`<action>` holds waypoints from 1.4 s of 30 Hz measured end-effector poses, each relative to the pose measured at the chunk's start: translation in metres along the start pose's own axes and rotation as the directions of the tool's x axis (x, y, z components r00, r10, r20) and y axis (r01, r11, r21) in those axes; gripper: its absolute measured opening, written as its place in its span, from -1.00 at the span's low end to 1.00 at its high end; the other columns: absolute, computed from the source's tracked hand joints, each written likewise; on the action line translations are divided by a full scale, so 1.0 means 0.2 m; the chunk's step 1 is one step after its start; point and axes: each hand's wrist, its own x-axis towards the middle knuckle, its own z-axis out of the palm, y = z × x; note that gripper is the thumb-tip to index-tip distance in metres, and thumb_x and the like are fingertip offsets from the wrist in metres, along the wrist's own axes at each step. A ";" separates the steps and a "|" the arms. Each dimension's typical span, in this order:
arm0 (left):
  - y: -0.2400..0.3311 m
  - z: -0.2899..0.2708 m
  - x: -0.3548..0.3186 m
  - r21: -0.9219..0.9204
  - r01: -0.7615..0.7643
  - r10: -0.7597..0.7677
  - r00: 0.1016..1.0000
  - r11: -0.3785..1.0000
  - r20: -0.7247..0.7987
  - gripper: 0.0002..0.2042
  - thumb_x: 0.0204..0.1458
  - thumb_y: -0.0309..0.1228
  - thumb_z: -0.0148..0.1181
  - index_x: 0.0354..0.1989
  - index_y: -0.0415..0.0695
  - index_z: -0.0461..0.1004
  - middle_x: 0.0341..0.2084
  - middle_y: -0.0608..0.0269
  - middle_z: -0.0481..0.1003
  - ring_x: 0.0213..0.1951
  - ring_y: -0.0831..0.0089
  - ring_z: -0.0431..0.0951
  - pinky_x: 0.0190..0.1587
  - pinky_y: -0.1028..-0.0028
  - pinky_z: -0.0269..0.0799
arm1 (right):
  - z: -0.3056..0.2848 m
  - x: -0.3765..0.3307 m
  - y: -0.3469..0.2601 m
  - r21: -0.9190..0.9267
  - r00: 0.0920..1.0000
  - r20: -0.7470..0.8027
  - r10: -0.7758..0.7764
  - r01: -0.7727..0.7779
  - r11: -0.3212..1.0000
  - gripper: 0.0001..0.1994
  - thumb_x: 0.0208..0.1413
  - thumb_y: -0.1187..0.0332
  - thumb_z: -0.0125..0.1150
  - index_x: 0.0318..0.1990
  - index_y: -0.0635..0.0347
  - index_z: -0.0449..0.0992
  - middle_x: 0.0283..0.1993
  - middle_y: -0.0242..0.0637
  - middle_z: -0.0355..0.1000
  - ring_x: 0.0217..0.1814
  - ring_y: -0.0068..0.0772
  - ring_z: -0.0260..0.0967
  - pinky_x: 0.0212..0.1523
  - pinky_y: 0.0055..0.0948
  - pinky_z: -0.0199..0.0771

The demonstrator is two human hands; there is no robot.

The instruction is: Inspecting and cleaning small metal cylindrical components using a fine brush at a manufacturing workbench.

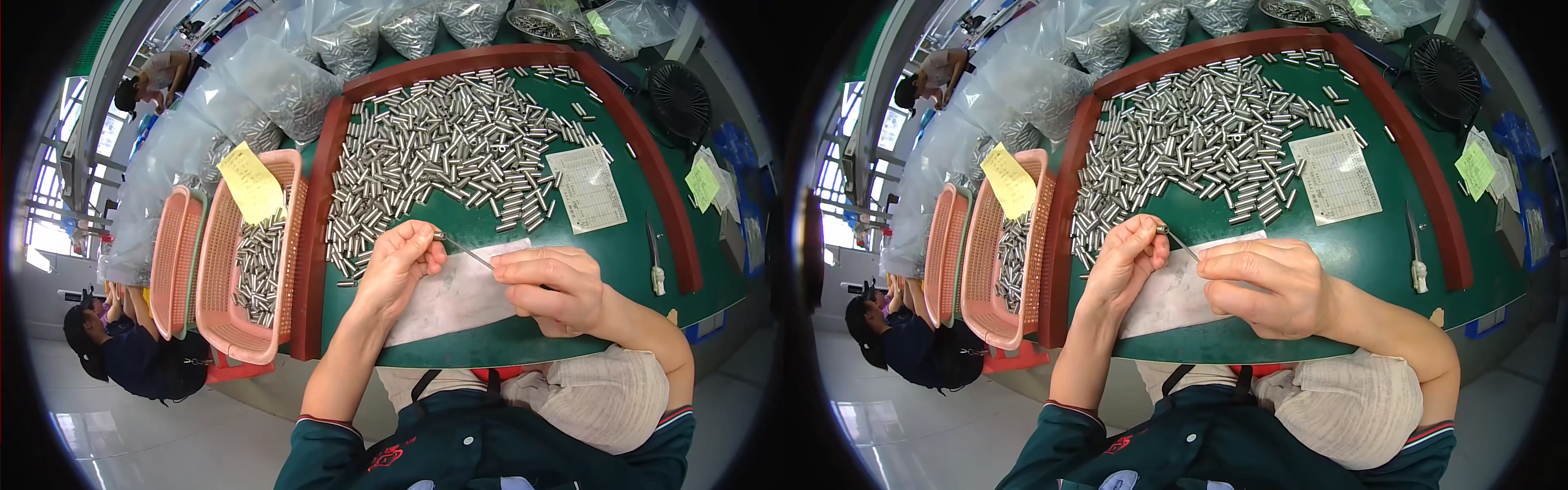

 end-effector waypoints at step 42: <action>-0.01 0.05 -0.03 0.232 -0.188 0.208 0.976 0.954 -0.065 -0.90 0.11 -0.46 0.04 -0.33 -0.24 0.37 -0.58 0.26 0.47 -0.54 0.63 0.44 -0.43 0.66 0.37 | 0.02 0.00 -0.01 -0.087 0.986 0.044 -0.160 0.164 0.983 -0.82 -0.31 0.57 0.21 -0.43 0.27 0.45 -0.34 -0.13 0.41 -0.38 -0.27 0.48 -0.44 -0.48 0.54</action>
